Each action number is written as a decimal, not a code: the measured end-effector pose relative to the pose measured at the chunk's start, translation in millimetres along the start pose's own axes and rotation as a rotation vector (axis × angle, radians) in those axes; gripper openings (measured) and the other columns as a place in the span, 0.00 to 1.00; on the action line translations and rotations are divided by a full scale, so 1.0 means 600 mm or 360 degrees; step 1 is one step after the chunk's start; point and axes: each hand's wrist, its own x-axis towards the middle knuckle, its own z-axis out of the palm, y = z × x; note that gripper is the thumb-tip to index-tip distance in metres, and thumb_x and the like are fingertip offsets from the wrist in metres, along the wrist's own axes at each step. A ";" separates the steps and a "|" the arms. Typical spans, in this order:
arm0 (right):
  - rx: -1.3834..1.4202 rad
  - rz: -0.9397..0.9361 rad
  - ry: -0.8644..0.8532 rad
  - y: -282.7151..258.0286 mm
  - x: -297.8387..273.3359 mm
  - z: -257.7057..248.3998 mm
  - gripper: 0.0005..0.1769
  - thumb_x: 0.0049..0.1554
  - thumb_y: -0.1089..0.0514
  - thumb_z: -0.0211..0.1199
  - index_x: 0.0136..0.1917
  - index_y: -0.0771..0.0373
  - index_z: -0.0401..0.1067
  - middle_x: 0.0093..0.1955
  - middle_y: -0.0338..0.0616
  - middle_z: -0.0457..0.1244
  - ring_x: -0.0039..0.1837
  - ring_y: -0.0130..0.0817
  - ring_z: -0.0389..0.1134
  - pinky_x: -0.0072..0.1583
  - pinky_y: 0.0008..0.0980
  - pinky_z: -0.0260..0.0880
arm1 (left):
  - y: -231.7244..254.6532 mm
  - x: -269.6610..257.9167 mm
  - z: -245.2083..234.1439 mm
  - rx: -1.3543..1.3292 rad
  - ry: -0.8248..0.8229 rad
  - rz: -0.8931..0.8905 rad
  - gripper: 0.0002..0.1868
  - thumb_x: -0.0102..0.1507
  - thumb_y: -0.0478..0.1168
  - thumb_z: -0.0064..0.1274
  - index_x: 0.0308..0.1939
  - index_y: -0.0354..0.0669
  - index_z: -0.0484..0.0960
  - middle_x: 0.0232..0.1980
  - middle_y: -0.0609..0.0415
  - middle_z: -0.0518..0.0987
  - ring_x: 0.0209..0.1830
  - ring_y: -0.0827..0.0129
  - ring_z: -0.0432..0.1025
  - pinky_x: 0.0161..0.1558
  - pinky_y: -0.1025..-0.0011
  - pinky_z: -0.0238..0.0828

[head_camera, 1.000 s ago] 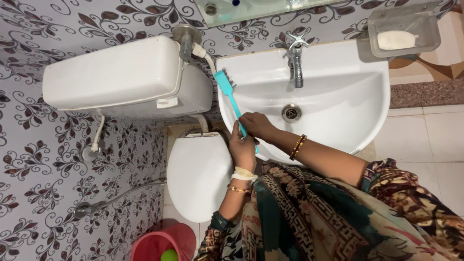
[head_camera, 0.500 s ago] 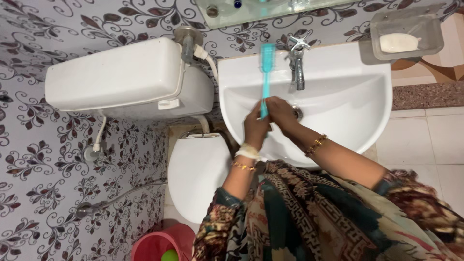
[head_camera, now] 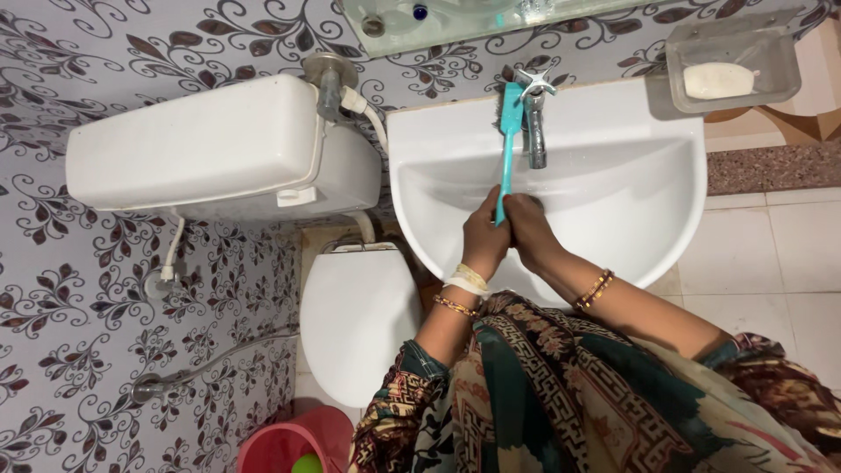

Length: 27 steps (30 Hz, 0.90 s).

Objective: The person cleans the surfaces of a bathroom sink and faucet by hand using a brush.

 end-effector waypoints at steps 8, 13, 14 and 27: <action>-0.0087 -0.0043 -0.0111 0.014 0.032 0.035 0.12 0.67 0.52 0.48 0.47 0.60 0.64 0.36 0.37 0.58 0.33 0.25 0.55 0.34 0.27 0.57 | -0.013 0.013 -0.050 -0.0344 -0.0096 -0.0449 0.29 0.62 0.30 0.51 0.70 0.42 0.75 0.36 0.56 0.79 0.30 0.76 0.69 0.32 0.75 0.70; -0.0372 0.0171 -0.0448 0.033 0.100 0.103 0.16 0.67 0.49 0.50 0.43 0.62 0.64 0.32 0.39 0.57 0.30 0.27 0.55 0.33 0.29 0.56 | -0.058 0.002 -0.102 -0.0725 0.0318 -0.0658 0.31 0.62 0.28 0.48 0.71 0.46 0.72 0.37 0.55 0.77 0.27 0.76 0.67 0.27 0.74 0.65; -0.0477 0.0266 -0.0500 0.031 0.106 0.113 0.16 0.66 0.49 0.52 0.43 0.62 0.64 0.31 0.39 0.57 0.30 0.27 0.55 0.33 0.30 0.56 | -0.064 0.002 -0.106 -0.0872 0.0430 -0.0664 0.34 0.60 0.27 0.47 0.72 0.48 0.70 0.39 0.54 0.77 0.27 0.76 0.66 0.25 0.74 0.62; -0.0021 0.0093 0.0248 -0.004 -0.014 -0.010 0.08 0.65 0.53 0.48 0.52 0.58 0.64 0.41 0.41 0.62 0.37 0.26 0.62 0.37 0.27 0.64 | 0.017 -0.015 0.018 0.0012 -0.0179 -0.0470 0.29 0.66 0.35 0.48 0.73 0.48 0.72 0.50 0.41 0.84 0.43 0.66 0.79 0.45 0.69 0.74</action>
